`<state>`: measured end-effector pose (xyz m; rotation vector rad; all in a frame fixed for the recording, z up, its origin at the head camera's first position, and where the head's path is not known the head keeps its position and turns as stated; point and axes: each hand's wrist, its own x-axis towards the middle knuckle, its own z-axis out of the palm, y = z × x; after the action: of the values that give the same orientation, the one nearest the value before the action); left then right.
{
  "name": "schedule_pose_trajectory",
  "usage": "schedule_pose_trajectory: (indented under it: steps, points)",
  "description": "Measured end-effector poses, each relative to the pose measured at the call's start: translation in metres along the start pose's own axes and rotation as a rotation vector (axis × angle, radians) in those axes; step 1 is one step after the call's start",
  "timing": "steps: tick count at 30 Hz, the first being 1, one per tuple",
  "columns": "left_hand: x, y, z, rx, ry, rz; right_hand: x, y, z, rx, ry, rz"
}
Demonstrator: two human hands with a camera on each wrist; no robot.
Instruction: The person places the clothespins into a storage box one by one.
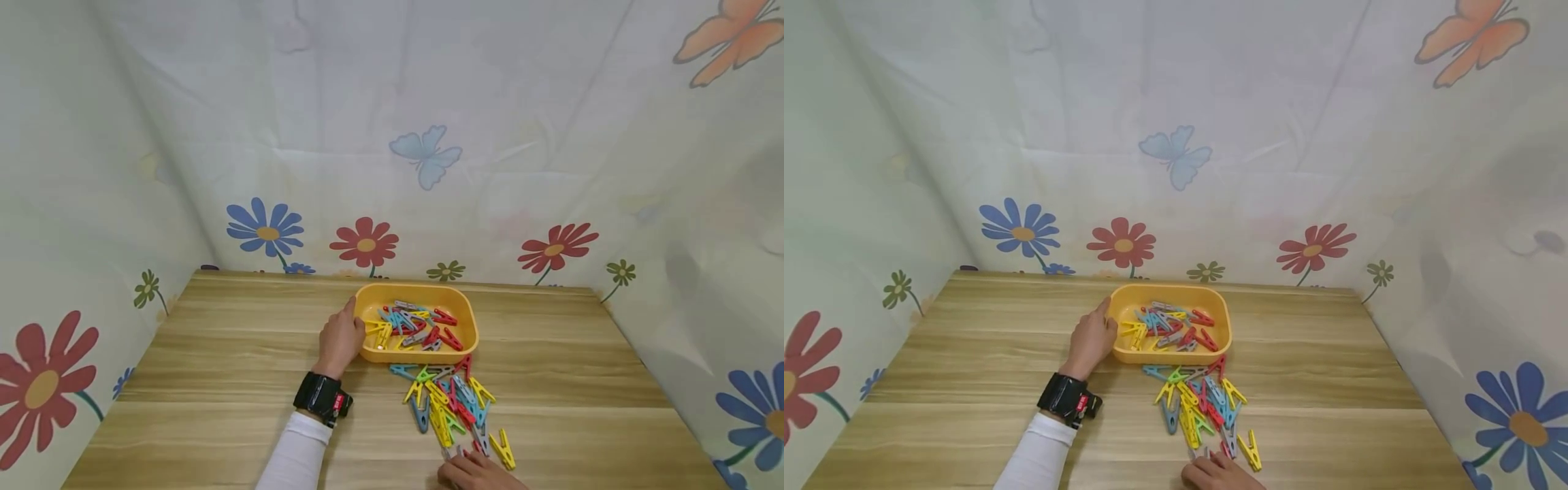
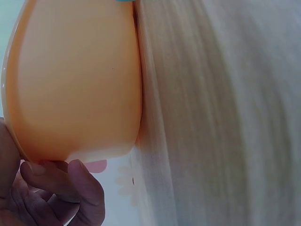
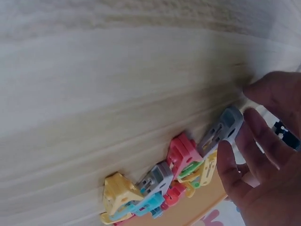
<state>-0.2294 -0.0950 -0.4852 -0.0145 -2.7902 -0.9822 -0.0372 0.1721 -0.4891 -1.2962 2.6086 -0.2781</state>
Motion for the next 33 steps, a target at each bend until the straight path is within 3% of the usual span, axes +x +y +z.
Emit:
schedule_pose_trajectory:
  steps: [4,6,10,14,26,33]
  points:
    - [-0.0011,-0.0004,-0.0004,0.013,0.002,0.009,-0.0022,0.0012,0.0052,-0.205,0.127,-0.088]
    - [-0.0012,-0.0005,-0.0003,0.011,0.001,0.007,-0.0030,0.0020,0.0057,-0.294,0.139,-0.097]
    - [-0.0008,-0.0009,0.0003,0.002,-0.004,-0.003,-0.0024,0.0039,0.0031,-0.268,0.065,-0.042]
    - [0.0002,-0.0016,0.0017,0.001,-0.008,-0.006,-0.0011,0.0053,0.0024,-0.200,0.017,-0.042]
    - [-0.0004,0.0001,-0.0001,-0.016,-0.009,-0.013,0.0019,0.0081,0.0034,-0.164,0.033,-0.019]
    - [0.0000,0.0005,-0.0005,-0.010,-0.019,-0.018,0.0044,0.0100,0.0005,-0.131,0.035,-0.075]
